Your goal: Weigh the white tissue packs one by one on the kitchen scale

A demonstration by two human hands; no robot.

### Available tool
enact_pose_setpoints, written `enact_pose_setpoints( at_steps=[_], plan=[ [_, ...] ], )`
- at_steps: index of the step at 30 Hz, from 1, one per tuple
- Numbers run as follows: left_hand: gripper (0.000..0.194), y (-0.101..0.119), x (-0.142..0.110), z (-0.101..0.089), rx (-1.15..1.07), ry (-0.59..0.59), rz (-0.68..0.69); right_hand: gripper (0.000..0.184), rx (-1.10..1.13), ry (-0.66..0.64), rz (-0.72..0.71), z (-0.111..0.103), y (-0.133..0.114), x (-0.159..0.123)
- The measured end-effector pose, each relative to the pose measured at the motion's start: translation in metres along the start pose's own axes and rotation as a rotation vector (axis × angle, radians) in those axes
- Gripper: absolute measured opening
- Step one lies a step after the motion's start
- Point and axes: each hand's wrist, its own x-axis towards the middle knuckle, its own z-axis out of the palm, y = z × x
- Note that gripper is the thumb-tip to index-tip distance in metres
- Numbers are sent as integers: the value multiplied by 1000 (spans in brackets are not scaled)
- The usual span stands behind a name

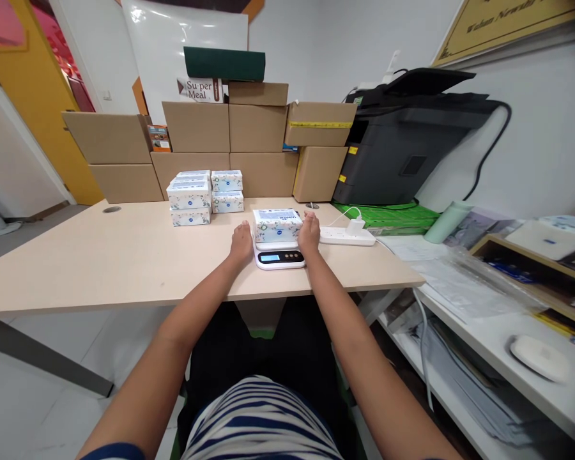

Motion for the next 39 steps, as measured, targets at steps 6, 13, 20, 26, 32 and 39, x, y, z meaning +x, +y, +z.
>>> enact_pose_setpoints(
  at_steps=[6,13,20,26,32,39],
  plan=[
    [67,10,-8,-2,149,3,67,88,-46,16,-35,-1,-2,0],
    [62,14,-4,-4,201,25,217,89,-92,44,-84,-1,-3,-1],
    [76,10,-2,-4,206,32,304,86,-117,64,-123,0,-4,-2],
    [95,8,-6,-2,158,-22,314,90,-99,42,-195,0,-3,-2],
    [103,5,-7,1,125,-91,289,109,-4,-126,-205,3,-1,-3],
    [131,1,1,1,65,-126,231,131,-30,-364,-130,-24,13,-6]
  ],
)
